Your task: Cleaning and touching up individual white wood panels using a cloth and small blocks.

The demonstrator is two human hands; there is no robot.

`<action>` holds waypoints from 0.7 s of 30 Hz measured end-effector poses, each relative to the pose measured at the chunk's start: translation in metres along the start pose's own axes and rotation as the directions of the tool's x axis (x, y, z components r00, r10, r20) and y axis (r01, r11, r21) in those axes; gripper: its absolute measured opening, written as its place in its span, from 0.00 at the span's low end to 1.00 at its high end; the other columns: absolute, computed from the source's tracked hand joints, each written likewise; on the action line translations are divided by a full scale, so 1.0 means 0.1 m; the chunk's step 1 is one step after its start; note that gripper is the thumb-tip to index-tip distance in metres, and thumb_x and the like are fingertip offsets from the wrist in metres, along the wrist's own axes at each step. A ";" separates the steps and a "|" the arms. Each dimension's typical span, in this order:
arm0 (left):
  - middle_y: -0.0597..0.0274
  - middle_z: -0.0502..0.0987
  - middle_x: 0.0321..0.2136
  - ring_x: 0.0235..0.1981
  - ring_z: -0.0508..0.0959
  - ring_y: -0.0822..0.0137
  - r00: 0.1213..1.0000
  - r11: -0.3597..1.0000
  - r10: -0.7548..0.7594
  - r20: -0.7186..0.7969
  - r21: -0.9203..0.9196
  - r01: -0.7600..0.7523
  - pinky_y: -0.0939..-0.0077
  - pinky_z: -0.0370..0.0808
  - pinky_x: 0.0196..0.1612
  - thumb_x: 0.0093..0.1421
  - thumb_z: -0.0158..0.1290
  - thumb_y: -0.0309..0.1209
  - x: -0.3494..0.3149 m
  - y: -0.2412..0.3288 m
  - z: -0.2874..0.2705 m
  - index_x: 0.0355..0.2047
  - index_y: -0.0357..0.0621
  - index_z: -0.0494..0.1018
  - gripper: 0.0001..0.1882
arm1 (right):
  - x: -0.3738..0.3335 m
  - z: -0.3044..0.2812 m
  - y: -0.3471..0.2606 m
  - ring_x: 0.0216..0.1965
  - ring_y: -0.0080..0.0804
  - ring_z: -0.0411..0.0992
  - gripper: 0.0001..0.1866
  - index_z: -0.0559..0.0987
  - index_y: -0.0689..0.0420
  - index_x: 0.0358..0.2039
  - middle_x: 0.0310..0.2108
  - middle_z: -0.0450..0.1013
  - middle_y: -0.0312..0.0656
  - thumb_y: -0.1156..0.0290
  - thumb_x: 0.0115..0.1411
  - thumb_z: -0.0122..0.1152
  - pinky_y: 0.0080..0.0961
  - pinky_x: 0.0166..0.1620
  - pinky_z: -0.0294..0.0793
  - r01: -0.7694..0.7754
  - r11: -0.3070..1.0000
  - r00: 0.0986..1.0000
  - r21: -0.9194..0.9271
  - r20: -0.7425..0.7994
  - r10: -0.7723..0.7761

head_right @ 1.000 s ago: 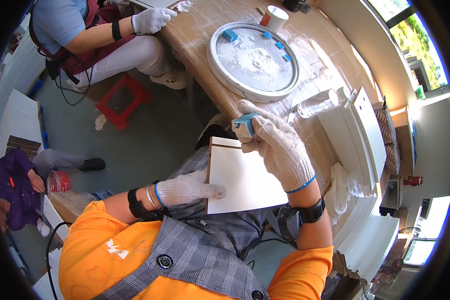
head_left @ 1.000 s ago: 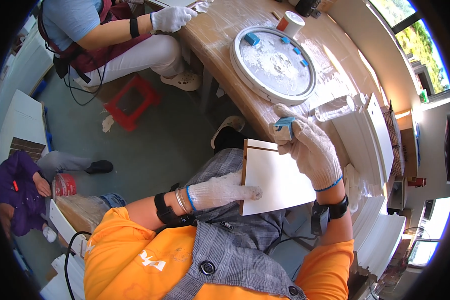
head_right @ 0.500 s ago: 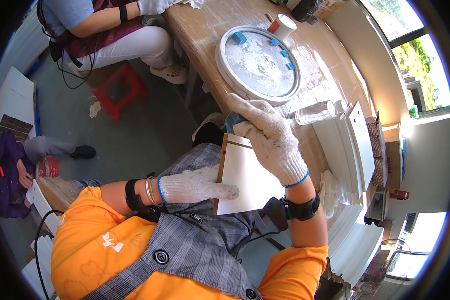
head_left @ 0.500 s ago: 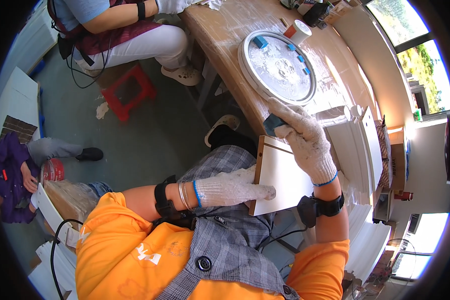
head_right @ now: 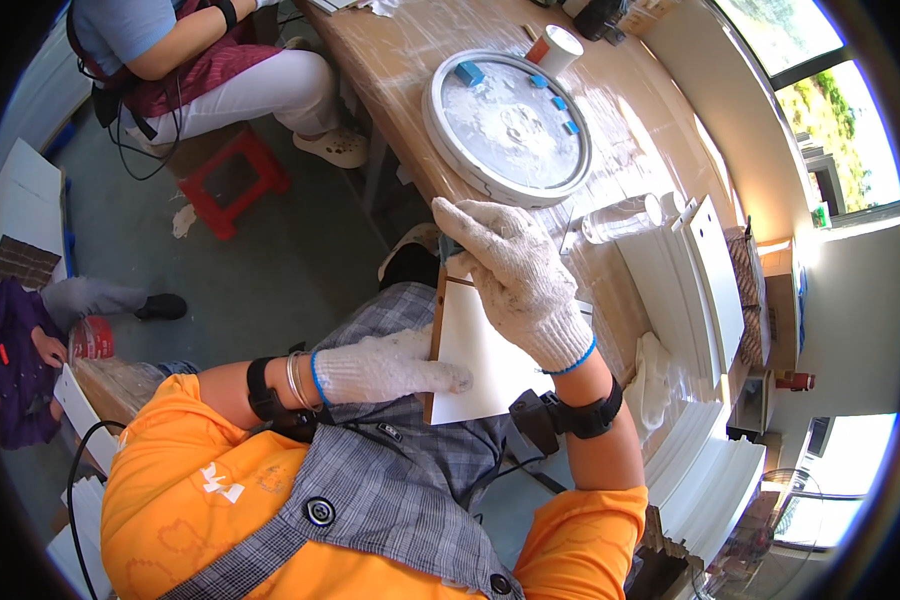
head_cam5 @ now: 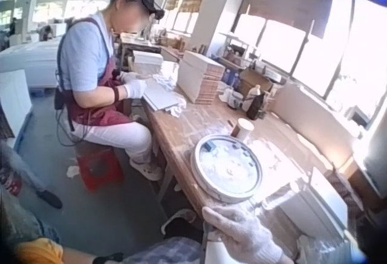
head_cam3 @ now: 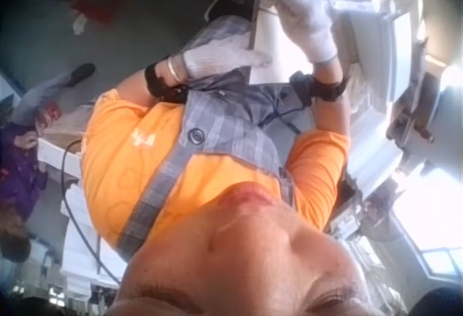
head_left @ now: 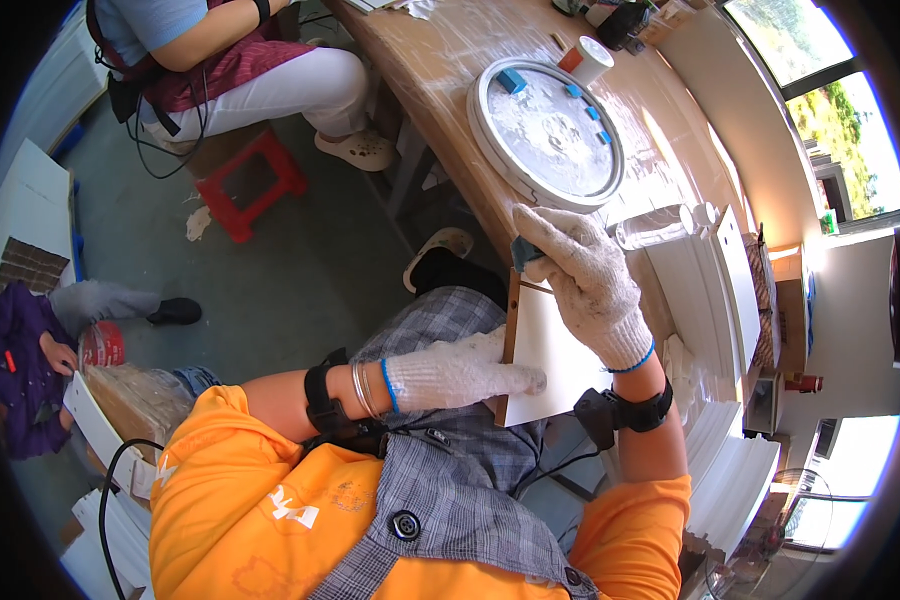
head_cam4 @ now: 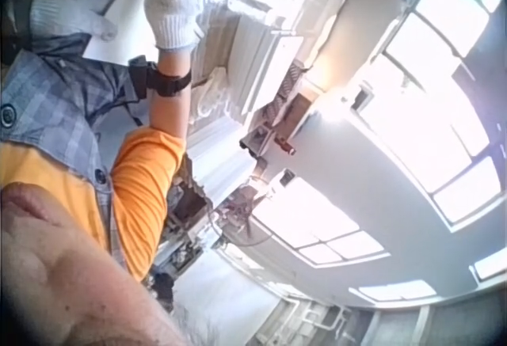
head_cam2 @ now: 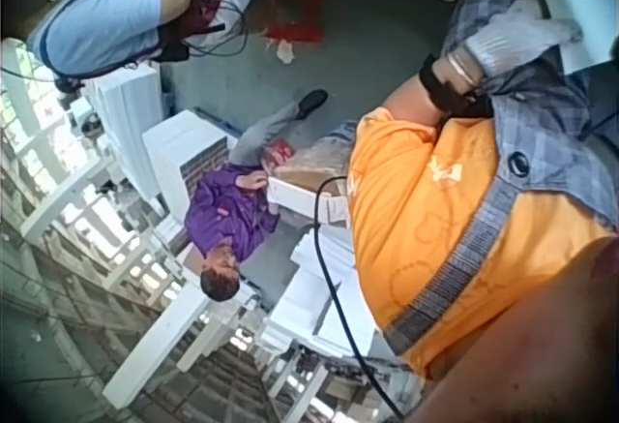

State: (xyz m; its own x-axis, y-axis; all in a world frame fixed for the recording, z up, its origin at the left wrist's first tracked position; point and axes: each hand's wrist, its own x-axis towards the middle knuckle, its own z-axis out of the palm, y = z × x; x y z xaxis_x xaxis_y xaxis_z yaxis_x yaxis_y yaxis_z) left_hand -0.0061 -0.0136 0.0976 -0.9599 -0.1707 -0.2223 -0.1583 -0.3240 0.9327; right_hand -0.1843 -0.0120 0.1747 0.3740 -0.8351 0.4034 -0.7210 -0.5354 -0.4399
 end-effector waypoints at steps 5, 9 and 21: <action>0.51 0.72 0.48 0.48 0.73 0.65 0.999 0.998 0.012 -0.029 0.059 -0.011 0.73 0.67 0.52 0.61 0.50 0.46 -0.02 0.02 -0.02 0.60 0.36 0.57 0.33 | -0.04 -0.02 -0.03 0.39 0.48 0.72 0.27 0.73 0.58 0.52 0.42 0.72 0.51 0.87 0.48 0.57 0.35 0.42 0.72 -0.037 0.999 0.998 -0.028 -0.051 0.036; 0.52 0.72 0.48 0.48 0.72 0.65 0.999 0.999 -0.002 -0.035 0.038 0.003 0.73 0.67 0.53 0.61 0.50 0.45 -0.07 0.09 0.01 0.60 0.37 0.57 0.33 | -0.07 0.03 -0.03 0.39 0.48 0.71 0.27 0.74 0.57 0.51 0.41 0.72 0.51 0.86 0.48 0.58 0.34 0.42 0.72 -0.015 0.999 0.996 -0.050 -0.087 0.010; 0.57 0.72 0.45 0.41 0.73 0.72 0.999 0.952 0.031 -0.034 -0.303 -0.040 0.78 0.74 0.40 0.62 0.51 0.36 0.04 -0.02 0.00 0.59 0.37 0.56 0.29 | -0.16 -0.01 -0.10 0.37 0.42 0.72 0.24 0.74 0.53 0.51 0.35 0.74 0.46 0.80 0.52 0.58 0.33 0.41 0.72 -0.189 0.970 0.973 -0.155 -0.160 0.164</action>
State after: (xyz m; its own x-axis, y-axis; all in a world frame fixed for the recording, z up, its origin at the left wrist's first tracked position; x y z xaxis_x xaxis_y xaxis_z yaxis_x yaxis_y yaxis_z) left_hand -0.0092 -0.0140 0.0947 -0.9559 -0.2126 -0.2025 -0.0420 -0.5836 0.8110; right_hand -0.1836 0.0069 0.1729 0.1524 -0.8803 0.4493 -0.8602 -0.3420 -0.3782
